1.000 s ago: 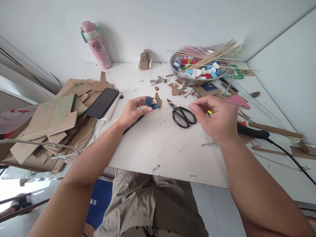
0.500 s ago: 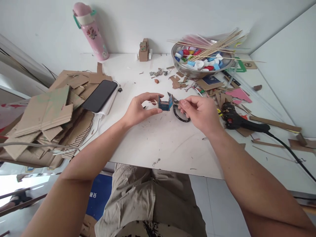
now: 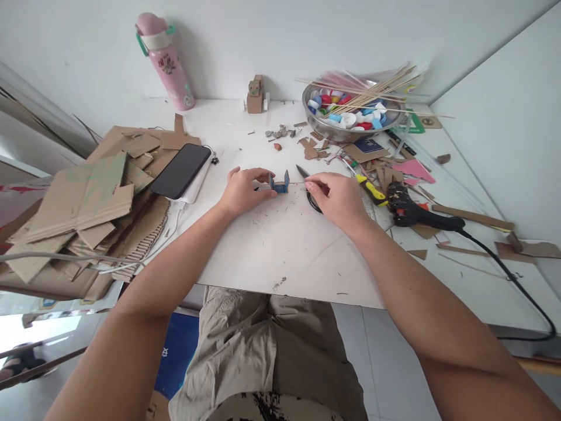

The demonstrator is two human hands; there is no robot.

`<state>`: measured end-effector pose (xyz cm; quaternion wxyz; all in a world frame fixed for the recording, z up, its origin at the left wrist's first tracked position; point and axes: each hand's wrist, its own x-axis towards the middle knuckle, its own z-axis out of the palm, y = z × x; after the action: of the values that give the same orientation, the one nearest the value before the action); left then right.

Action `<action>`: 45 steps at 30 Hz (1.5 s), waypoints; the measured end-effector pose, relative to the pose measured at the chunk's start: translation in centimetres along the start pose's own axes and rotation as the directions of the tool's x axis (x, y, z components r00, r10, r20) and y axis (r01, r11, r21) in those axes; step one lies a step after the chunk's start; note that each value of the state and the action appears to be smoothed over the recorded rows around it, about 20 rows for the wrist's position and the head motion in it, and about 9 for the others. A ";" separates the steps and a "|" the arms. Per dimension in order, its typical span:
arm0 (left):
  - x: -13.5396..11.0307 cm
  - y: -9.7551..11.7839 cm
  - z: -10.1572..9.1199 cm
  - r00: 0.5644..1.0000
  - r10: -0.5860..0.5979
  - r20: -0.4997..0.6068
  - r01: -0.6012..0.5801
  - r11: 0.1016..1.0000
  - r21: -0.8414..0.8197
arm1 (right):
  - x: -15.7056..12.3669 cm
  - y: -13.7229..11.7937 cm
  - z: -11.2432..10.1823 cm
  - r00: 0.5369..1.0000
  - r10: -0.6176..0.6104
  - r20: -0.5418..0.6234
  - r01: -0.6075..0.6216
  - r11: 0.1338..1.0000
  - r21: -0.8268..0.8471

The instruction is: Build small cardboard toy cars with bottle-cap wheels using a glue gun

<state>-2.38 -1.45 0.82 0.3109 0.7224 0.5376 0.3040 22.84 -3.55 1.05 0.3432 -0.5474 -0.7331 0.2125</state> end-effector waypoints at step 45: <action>0.9 -1.6 -1.4 0.997 -0.069 -0.026 0.071 0.991 0.116 | 4.6 -3.2 4.7 0.957 -0.193 0.217 0.220 0.969 -0.111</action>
<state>-4.12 -0.01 0.55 0.2724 0.7167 0.5830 0.2689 16.50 0.18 1.28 0.2486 -0.4648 -0.8304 0.1807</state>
